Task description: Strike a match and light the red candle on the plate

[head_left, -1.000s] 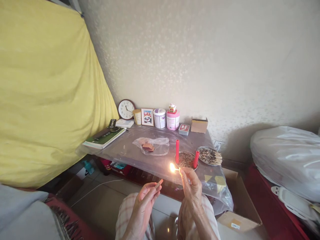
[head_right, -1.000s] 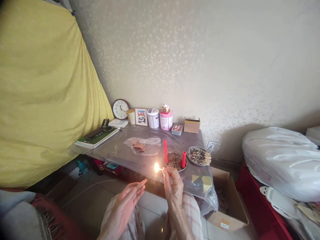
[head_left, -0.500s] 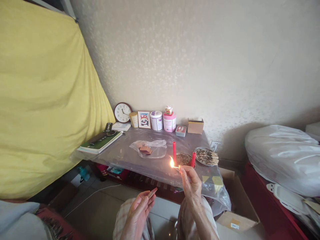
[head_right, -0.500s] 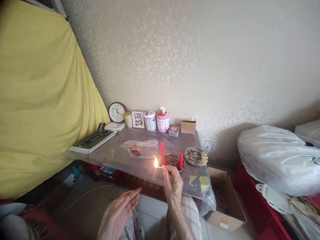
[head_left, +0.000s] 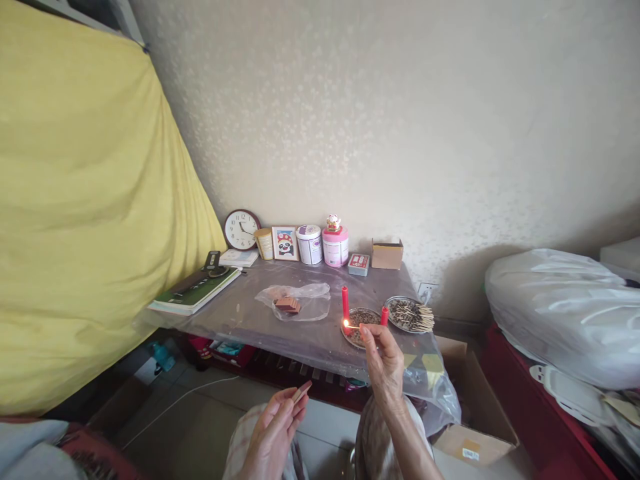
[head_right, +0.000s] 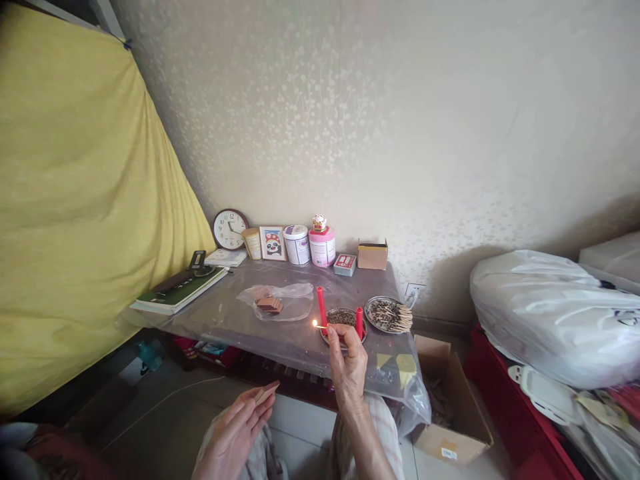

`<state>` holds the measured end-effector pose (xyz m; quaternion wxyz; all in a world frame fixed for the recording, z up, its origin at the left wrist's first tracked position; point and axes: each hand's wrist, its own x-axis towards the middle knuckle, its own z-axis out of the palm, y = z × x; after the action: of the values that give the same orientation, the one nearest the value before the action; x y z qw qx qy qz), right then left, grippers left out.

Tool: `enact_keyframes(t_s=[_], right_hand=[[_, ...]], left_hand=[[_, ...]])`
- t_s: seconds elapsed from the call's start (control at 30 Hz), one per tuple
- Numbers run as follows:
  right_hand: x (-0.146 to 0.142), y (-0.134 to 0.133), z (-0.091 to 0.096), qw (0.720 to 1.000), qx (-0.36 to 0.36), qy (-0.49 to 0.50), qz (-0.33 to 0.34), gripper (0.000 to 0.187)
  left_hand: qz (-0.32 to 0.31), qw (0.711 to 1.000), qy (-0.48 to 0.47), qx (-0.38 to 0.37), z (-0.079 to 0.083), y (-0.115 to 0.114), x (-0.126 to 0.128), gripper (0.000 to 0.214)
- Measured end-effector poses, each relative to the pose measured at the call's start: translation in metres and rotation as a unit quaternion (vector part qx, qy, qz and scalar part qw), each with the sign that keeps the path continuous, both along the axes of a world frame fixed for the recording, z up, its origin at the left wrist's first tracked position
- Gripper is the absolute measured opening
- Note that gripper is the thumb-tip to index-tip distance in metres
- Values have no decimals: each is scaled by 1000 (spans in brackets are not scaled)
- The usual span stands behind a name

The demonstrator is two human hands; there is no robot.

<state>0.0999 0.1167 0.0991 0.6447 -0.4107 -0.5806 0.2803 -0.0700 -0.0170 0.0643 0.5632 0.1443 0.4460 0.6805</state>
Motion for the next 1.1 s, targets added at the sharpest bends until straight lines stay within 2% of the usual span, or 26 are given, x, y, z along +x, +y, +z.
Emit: enact_keyframes(t_s=[0.33,0.67,1.1], right_hand=[[-9,19,6,996,-39,79,12,27],[-18,31,18,977,-80,189,51,30],[-15,28,32,964,-94,234,84,30]], left_hand=[[3,1000,-12,-15,-10,2,-3,39],[1,999,-51,-16,-12,6,-9,38],[-18,997,-72,5,-27,3,-15,25]])
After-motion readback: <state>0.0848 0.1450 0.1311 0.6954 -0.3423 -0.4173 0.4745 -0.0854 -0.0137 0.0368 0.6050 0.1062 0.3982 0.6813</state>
